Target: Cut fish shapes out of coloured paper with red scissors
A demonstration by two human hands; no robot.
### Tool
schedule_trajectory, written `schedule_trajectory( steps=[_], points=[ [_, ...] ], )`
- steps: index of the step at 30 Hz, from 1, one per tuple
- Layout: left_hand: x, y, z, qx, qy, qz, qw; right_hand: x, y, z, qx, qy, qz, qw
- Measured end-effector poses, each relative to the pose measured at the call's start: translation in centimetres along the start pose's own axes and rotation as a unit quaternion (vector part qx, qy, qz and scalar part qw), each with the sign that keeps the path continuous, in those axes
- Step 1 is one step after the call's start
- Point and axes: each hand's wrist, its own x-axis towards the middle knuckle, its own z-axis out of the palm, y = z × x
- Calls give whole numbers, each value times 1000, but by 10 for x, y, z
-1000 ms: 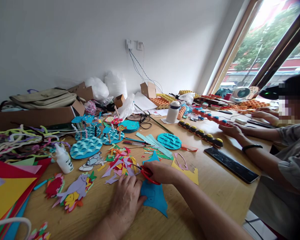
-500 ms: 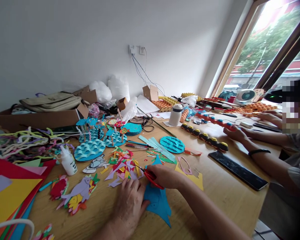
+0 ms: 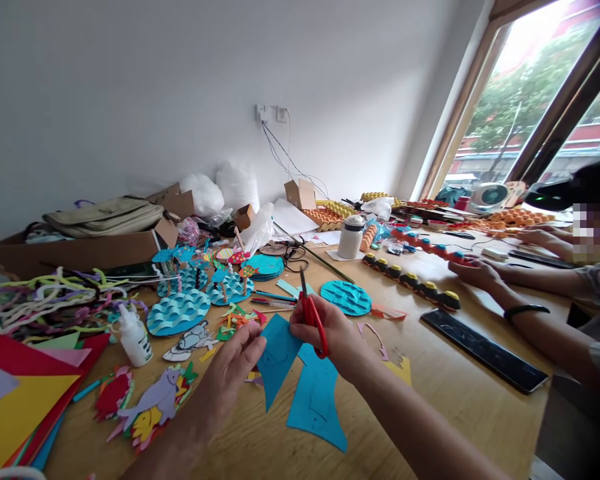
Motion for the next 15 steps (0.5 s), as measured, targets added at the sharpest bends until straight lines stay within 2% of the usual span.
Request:
schedule_trajectory(
  steps=[2, 4, 8, 12, 15],
  points=[
    [7, -1, -1, -71, -54, -39, 995, 2, -10, 3, -10, -36, -1, 999],
    [13, -2, -3, -80, -58, -55, 994, 5, -16, 6, -18, -38, -14, 999],
    [12, 3, -7, -156, 72, -31, 985, 7, -14, 18, 37, 20, -31, 999],
    [6, 10, 0, -273, 179, -4, 945, -1, -2, 36, 120, -20, 37, 992],
    [3, 13, 5, -317, 211, 2, 925, -5, 3, 43, 162, -44, 57, 984]
  ],
)
